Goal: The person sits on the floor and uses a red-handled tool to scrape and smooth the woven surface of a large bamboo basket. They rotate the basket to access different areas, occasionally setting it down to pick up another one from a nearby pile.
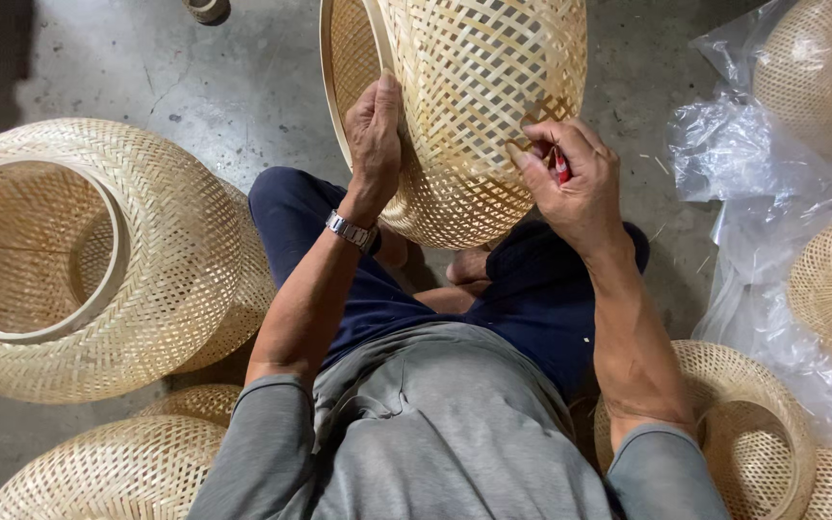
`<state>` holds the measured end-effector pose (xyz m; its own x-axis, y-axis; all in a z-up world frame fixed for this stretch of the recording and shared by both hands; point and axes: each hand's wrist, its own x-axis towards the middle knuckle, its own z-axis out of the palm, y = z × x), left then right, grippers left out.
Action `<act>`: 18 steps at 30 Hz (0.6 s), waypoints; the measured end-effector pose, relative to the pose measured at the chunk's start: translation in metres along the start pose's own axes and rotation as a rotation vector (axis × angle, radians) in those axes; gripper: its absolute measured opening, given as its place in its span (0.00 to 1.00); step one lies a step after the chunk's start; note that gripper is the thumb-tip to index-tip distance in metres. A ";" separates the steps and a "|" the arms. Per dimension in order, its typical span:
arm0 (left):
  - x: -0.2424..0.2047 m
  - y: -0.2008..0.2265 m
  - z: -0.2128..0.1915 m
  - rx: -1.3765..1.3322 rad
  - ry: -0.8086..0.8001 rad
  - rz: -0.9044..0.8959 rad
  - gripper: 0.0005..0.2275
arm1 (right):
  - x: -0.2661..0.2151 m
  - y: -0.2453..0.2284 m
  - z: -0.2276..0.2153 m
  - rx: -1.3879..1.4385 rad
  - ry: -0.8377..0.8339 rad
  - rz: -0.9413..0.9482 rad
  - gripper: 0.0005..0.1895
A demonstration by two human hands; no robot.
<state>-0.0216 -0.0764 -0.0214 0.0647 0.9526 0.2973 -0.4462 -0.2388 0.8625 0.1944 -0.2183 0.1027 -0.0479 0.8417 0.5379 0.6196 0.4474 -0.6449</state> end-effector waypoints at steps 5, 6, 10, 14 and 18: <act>-0.005 0.003 0.001 0.055 0.025 0.007 0.18 | -0.010 0.006 0.004 0.059 -0.003 0.015 0.10; -0.006 0.004 0.001 0.072 0.029 0.008 0.18 | -0.012 0.009 0.005 0.077 -0.012 0.022 0.10; -0.013 0.012 -0.004 0.005 -0.030 0.005 0.18 | -0.014 0.040 -0.020 0.236 0.086 0.204 0.08; -0.022 0.021 -0.018 0.028 -0.056 -0.008 0.18 | 0.007 0.083 -0.053 0.497 0.175 0.589 0.16; -0.036 0.024 -0.024 0.092 -0.079 0.045 0.18 | 0.019 0.110 -0.049 0.884 0.046 0.758 0.19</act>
<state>-0.0563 -0.1117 -0.0214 0.1179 0.9238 0.3643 -0.3667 -0.3004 0.8805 0.2999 -0.1677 0.0684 0.1404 0.9801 -0.1401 -0.2854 -0.0954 -0.9536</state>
